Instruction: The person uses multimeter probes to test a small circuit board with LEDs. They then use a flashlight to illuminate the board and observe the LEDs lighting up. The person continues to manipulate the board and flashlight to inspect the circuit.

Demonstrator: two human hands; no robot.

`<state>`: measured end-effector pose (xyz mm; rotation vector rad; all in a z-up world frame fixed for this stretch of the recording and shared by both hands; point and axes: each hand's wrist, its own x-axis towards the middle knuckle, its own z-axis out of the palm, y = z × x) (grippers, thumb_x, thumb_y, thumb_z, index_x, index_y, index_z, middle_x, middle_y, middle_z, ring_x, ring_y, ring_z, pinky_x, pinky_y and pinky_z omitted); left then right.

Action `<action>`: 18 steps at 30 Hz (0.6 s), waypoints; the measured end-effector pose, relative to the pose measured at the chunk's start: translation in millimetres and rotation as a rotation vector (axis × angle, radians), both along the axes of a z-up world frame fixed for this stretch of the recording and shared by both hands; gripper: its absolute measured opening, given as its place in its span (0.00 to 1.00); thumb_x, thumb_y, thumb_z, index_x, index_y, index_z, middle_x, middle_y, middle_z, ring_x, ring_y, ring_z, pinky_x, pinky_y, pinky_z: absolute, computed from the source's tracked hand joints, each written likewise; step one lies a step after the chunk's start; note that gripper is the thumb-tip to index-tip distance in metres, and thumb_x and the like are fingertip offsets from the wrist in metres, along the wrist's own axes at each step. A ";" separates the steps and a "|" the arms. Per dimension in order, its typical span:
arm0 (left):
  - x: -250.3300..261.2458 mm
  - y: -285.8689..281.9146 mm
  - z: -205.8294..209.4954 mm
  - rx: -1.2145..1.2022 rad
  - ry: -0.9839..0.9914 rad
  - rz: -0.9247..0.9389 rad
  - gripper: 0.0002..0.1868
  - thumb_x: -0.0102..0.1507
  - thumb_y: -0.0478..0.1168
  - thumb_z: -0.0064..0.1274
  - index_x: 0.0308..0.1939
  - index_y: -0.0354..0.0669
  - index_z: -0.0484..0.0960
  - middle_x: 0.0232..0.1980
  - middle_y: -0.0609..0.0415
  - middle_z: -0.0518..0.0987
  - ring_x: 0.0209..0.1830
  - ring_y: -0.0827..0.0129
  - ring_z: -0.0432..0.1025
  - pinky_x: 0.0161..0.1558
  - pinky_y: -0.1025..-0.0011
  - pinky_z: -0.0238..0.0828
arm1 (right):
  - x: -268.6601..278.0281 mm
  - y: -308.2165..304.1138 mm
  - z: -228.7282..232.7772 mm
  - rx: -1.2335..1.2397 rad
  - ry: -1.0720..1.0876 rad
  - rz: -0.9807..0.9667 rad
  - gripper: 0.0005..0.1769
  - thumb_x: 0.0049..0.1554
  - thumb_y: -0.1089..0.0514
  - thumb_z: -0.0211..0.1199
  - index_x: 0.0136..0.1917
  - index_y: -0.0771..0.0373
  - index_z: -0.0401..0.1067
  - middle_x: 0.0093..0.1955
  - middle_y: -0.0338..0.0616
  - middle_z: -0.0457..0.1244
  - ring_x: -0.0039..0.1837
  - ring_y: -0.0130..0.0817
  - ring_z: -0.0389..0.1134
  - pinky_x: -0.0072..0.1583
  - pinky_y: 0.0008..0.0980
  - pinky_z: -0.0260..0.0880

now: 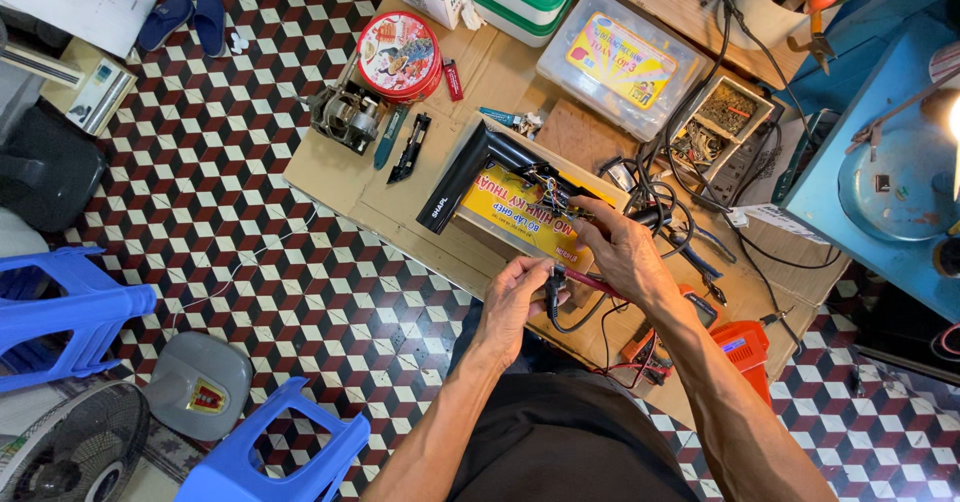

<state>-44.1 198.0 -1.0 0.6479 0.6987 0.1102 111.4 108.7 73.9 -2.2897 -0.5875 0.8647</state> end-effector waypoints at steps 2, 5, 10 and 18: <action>0.4 1.0 -1.8 -0.005 0.006 0.005 0.10 0.68 0.42 0.53 0.46 0.38 0.79 0.42 0.55 0.81 0.39 0.74 0.77 0.46 0.69 0.82 | -0.5 1.4 4.6 0.001 0.001 -0.001 0.25 0.63 0.47 0.54 0.72 0.50 0.68 0.42 0.45 0.73 0.38 0.30 0.69 0.44 0.37 0.69; 1.0 2.3 -6.3 -0.009 0.000 0.007 0.10 0.68 0.42 0.54 0.45 0.38 0.79 0.42 0.55 0.80 0.39 0.74 0.77 0.46 0.69 0.82 | -1.4 2.0 11.3 -0.057 0.080 -0.057 0.25 0.63 0.47 0.53 0.73 0.47 0.67 0.42 0.43 0.72 0.34 0.32 0.67 0.40 0.38 0.70; 2.0 4.3 -11.2 -0.020 -0.008 0.011 0.10 0.67 0.42 0.55 0.44 0.38 0.78 0.41 0.55 0.80 0.39 0.74 0.77 0.46 0.69 0.83 | -2.2 0.2 5.7 -0.002 0.002 -0.018 0.25 0.64 0.48 0.53 0.73 0.48 0.68 0.41 0.43 0.72 0.35 0.28 0.68 0.39 0.34 0.69; 2.0 5.9 -8.8 -0.004 0.004 -0.002 0.10 0.68 0.42 0.54 0.43 0.39 0.78 0.42 0.55 0.80 0.40 0.74 0.77 0.47 0.69 0.84 | -5.0 -2.1 -4.2 -0.016 0.010 -0.027 0.22 0.64 0.50 0.53 0.71 0.47 0.70 0.41 0.42 0.72 0.36 0.28 0.67 0.40 0.35 0.71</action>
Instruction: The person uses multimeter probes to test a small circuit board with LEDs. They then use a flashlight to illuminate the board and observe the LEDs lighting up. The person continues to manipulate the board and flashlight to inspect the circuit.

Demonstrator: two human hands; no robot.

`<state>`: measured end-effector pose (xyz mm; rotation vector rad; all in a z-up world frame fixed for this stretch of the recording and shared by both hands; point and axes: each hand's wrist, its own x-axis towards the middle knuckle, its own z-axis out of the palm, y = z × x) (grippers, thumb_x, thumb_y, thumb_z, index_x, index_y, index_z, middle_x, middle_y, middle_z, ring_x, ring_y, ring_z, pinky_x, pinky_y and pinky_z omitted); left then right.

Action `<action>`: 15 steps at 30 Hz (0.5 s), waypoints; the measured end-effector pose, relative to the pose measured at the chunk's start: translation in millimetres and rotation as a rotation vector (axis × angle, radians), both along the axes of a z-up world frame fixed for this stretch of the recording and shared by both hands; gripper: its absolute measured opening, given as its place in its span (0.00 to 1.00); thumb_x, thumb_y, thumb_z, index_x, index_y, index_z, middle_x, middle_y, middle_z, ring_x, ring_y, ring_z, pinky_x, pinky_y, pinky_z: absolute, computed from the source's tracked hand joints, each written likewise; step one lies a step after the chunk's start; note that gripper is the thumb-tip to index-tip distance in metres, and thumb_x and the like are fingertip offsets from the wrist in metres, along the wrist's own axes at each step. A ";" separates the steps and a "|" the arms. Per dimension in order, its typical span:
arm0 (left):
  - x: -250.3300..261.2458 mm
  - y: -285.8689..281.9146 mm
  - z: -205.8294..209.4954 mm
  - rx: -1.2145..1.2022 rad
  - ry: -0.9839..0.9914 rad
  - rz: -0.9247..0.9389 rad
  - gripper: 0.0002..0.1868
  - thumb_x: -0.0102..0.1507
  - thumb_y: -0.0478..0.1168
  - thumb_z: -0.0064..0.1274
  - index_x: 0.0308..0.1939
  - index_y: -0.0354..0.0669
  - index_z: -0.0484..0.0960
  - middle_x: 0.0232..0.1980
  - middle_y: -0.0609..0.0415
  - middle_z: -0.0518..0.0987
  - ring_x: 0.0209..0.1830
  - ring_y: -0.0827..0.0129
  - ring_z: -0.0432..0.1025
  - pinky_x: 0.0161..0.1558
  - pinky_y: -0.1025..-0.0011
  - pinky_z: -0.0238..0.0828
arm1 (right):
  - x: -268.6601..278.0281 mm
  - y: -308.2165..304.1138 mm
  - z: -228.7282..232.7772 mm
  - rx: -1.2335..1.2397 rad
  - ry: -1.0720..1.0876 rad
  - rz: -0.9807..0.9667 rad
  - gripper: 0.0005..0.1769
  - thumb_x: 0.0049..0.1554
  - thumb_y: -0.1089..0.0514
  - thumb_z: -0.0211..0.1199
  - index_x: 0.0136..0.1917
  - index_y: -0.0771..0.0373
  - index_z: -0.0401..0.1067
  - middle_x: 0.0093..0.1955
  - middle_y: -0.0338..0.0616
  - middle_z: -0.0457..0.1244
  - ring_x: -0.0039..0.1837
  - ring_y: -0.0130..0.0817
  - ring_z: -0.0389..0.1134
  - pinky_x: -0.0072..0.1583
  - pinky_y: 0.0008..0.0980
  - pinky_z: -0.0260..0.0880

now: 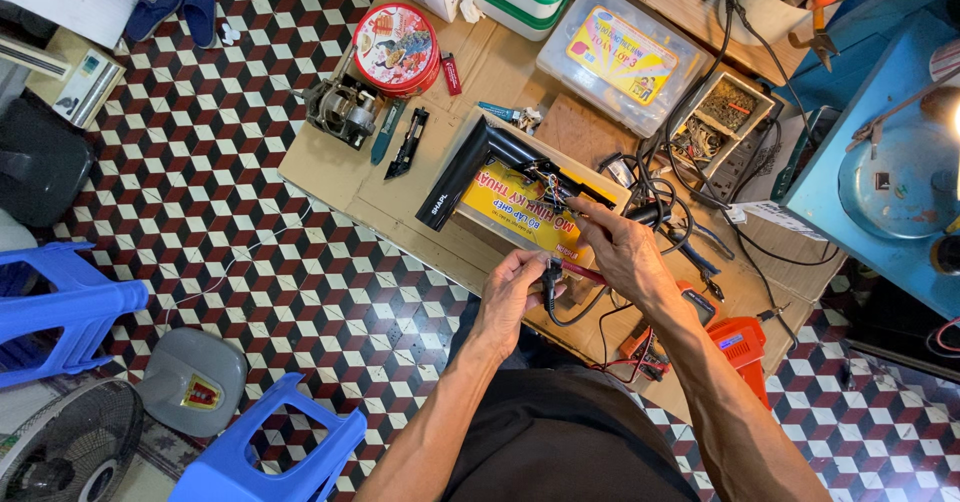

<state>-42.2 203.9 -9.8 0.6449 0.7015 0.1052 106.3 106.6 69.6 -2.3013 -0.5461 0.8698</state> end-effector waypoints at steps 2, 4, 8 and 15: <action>-0.2 0.6 -1.1 -0.012 -0.013 0.007 0.10 0.68 0.42 0.54 0.44 0.38 0.79 0.42 0.54 0.79 0.40 0.74 0.77 0.46 0.69 0.83 | -0.7 -0.1 1.2 0.005 -0.006 0.002 0.22 0.64 0.49 0.53 0.71 0.46 0.70 0.42 0.42 0.72 0.36 0.28 0.67 0.41 0.35 0.71; 0.6 0.9 -2.4 -0.023 -0.018 0.014 0.09 0.68 0.42 0.54 0.44 0.38 0.78 0.42 0.54 0.80 0.40 0.74 0.77 0.46 0.69 0.83 | -0.2 -0.5 1.4 0.006 -0.006 0.008 0.23 0.64 0.49 0.53 0.71 0.46 0.70 0.42 0.42 0.73 0.37 0.28 0.68 0.42 0.34 0.71; 2.0 0.7 -3.2 -0.036 -0.009 0.027 0.09 0.68 0.41 0.54 0.45 0.38 0.78 0.43 0.54 0.80 0.40 0.74 0.76 0.46 0.69 0.82 | 1.1 -0.5 1.7 0.004 -0.006 0.022 0.23 0.65 0.48 0.52 0.72 0.44 0.70 0.43 0.41 0.73 0.38 0.27 0.69 0.44 0.33 0.72; 2.7 -0.3 -3.1 -0.031 -0.010 0.033 0.09 0.67 0.41 0.54 0.44 0.38 0.78 0.43 0.54 0.80 0.40 0.74 0.76 0.46 0.68 0.83 | 1.0 2.1 8.0 -0.073 0.024 -0.003 0.23 0.64 0.48 0.51 0.71 0.43 0.70 0.43 0.41 0.73 0.35 0.31 0.68 0.41 0.36 0.71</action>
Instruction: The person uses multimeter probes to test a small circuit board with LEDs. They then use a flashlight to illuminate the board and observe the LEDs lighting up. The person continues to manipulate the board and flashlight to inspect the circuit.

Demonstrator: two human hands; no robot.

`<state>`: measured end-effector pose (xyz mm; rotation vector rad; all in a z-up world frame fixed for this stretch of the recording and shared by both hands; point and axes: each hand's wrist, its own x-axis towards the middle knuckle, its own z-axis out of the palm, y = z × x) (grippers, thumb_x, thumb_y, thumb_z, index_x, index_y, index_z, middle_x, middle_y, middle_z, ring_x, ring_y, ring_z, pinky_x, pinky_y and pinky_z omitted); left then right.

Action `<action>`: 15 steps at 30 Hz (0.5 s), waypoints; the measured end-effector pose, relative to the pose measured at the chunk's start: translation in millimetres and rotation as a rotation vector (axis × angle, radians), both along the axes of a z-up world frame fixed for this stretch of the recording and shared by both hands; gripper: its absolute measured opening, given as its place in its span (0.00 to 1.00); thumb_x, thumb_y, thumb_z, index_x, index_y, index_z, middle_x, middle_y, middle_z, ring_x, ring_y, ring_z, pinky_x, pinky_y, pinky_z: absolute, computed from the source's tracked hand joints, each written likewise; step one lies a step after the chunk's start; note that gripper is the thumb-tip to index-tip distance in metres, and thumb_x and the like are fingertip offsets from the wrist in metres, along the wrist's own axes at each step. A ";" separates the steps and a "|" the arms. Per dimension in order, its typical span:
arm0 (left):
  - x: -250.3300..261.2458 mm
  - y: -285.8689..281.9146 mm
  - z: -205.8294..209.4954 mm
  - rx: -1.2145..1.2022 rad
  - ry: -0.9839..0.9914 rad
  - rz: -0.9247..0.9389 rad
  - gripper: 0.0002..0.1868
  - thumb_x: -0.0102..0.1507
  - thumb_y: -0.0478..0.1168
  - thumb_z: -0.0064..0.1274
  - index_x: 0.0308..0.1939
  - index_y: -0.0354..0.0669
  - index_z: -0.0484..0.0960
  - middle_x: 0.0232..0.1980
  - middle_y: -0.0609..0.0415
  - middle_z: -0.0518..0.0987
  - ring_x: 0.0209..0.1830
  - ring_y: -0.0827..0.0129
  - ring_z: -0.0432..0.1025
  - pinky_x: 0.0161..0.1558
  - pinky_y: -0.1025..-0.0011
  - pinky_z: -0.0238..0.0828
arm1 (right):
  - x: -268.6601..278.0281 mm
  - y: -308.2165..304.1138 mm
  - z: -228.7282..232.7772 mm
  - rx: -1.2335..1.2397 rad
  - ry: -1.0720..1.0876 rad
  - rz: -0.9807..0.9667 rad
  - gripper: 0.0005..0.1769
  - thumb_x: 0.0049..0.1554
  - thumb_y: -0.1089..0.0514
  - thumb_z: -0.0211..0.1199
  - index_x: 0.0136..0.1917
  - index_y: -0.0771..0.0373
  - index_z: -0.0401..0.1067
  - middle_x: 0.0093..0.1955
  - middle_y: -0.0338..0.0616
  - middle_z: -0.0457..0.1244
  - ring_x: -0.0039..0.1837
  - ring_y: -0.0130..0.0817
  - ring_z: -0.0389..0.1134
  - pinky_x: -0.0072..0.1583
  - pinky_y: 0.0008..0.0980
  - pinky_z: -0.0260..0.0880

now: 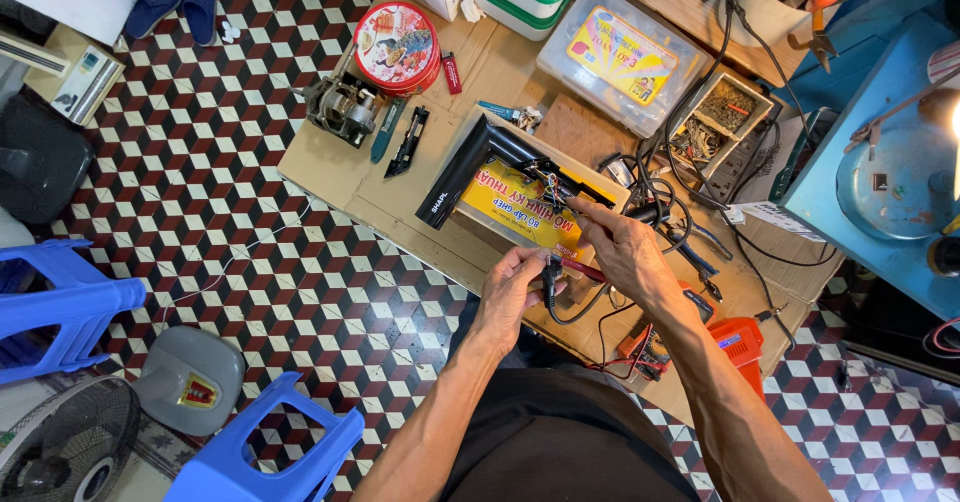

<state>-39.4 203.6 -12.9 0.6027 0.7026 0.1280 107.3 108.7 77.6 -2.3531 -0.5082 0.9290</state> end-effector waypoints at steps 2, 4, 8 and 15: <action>0.2 -0.4 -0.8 0.006 0.002 -0.004 0.10 0.68 0.42 0.54 0.45 0.38 0.78 0.42 0.54 0.80 0.40 0.73 0.76 0.46 0.68 0.83 | 0.4 -0.2 -0.8 0.011 -0.011 0.001 0.23 0.64 0.48 0.51 0.71 0.43 0.70 0.43 0.41 0.73 0.34 0.30 0.67 0.40 0.35 0.71; 0.2 -1.0 -1.3 0.007 0.002 -0.002 0.10 0.68 0.42 0.54 0.45 0.38 0.78 0.43 0.54 0.79 0.41 0.73 0.76 0.46 0.68 0.83 | 1.0 -1.6 -3.8 0.037 -0.034 0.015 0.22 0.64 0.48 0.52 0.71 0.45 0.71 0.42 0.42 0.73 0.34 0.29 0.67 0.40 0.35 0.70; 0.7 -0.6 4.0 0.001 0.017 -0.008 0.10 0.67 0.42 0.54 0.46 0.38 0.78 0.43 0.54 0.79 0.41 0.73 0.76 0.47 0.68 0.82 | -2.6 -1.6 -8.0 0.099 -0.115 0.014 0.21 0.65 0.49 0.54 0.69 0.49 0.73 0.40 0.46 0.72 0.37 0.29 0.69 0.43 0.36 0.72; -2.3 -1.6 4.6 0.022 -0.001 -0.057 0.11 0.69 0.42 0.52 0.46 0.35 0.78 0.42 0.52 0.79 0.42 0.72 0.76 0.51 0.62 0.80 | -15.7 -4.7 -22.5 0.264 -0.427 0.018 0.16 0.64 0.54 0.56 0.63 0.56 0.75 0.49 0.53 0.71 0.46 0.47 0.74 0.47 0.43 0.75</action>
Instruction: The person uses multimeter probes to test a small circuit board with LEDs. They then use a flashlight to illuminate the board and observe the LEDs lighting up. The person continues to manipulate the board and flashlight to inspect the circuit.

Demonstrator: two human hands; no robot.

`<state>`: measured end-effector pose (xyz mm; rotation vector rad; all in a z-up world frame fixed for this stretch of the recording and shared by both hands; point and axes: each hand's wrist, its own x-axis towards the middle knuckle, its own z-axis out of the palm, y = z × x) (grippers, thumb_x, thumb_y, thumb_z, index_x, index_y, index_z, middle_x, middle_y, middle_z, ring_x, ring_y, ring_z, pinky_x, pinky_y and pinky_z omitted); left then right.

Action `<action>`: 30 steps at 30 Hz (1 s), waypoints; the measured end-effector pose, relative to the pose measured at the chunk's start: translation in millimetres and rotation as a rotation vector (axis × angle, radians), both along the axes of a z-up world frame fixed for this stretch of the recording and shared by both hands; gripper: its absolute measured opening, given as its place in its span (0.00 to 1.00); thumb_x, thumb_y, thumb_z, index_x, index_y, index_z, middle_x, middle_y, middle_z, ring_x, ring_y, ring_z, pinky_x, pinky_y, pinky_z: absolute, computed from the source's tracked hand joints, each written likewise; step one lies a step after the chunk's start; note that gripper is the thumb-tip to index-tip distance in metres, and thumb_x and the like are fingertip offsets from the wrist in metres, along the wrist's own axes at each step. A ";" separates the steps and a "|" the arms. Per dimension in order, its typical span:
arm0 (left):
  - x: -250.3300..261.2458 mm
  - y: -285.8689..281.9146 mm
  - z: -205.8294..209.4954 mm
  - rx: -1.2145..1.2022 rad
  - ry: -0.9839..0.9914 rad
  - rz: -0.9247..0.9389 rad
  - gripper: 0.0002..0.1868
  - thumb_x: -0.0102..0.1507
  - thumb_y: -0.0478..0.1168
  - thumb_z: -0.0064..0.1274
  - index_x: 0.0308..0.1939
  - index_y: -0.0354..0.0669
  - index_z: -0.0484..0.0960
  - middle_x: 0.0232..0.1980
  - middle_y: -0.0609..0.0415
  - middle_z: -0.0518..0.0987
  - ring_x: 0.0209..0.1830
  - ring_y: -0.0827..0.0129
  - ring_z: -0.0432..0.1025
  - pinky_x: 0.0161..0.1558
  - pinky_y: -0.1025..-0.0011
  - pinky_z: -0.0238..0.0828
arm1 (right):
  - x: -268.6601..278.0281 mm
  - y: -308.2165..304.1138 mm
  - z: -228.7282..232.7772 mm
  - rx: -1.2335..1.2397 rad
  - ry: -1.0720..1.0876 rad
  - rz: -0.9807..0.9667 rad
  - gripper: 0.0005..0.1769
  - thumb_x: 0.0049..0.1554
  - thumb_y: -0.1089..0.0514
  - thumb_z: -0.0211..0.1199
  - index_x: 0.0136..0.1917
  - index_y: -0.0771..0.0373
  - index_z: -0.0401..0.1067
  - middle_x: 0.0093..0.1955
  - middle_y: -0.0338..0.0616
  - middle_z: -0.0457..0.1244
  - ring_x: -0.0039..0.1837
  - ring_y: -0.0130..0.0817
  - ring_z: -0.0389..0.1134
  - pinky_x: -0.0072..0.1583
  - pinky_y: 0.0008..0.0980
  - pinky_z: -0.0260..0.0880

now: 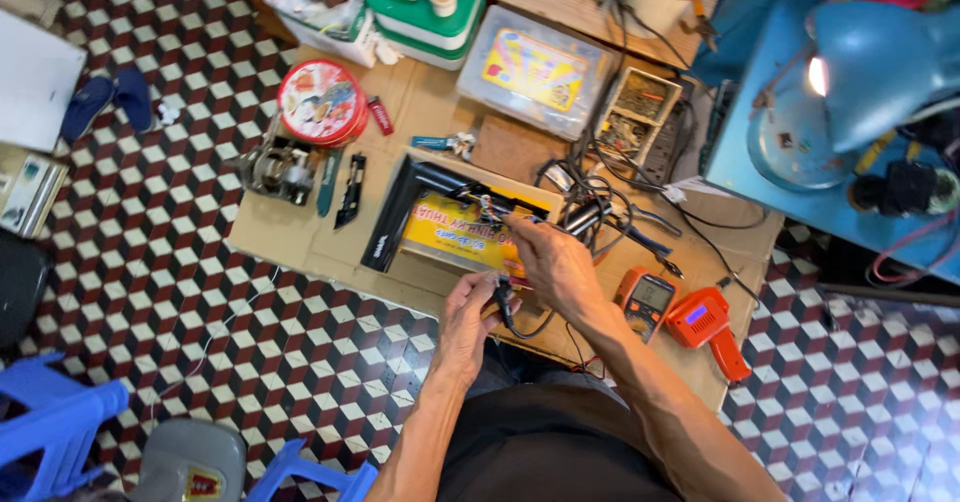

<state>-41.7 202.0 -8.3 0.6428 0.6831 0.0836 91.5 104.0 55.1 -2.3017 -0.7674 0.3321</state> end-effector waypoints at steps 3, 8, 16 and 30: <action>1.3 1.8 -9.4 -0.014 0.015 -0.021 0.09 0.68 0.40 0.51 0.44 0.37 0.76 0.41 0.51 0.80 0.41 0.68 0.77 0.50 0.60 0.80 | -6.4 -0.4 -17.2 -0.021 -0.046 -0.062 0.17 0.61 0.57 0.57 0.63 0.55 0.74 0.44 0.54 0.69 0.44 0.54 0.72 0.44 0.48 0.72; 3.8 6.6 -9.6 -0.021 0.043 -0.076 0.08 0.69 0.39 0.50 0.45 0.37 0.77 0.41 0.50 0.81 0.42 0.67 0.78 0.52 0.61 0.79 | -12.6 -4.8 -16.3 0.050 0.050 -0.120 0.18 0.62 0.57 0.56 0.64 0.56 0.73 0.41 0.53 0.68 0.40 0.51 0.72 0.42 0.47 0.72; 8.1 4.2 -4.7 0.014 0.063 -0.118 0.09 0.69 0.39 0.50 0.48 0.37 0.77 0.43 0.51 0.80 0.44 0.68 0.76 0.52 0.61 0.79 | -12.1 -6.0 -19.7 0.085 0.010 -0.148 0.17 0.63 0.57 0.56 0.64 0.57 0.74 0.43 0.52 0.69 0.40 0.50 0.72 0.40 0.47 0.72; 9.5 -8.9 21.2 0.097 0.004 -0.205 0.12 0.70 0.43 0.51 0.50 0.37 0.78 0.45 0.50 0.82 0.41 0.69 0.76 0.45 0.71 0.77 | -12.1 -74.1 37.4 -0.134 0.387 0.017 0.23 0.56 0.44 0.65 0.59 0.57 0.75 0.46 0.49 0.73 0.46 0.42 0.75 0.48 0.40 0.73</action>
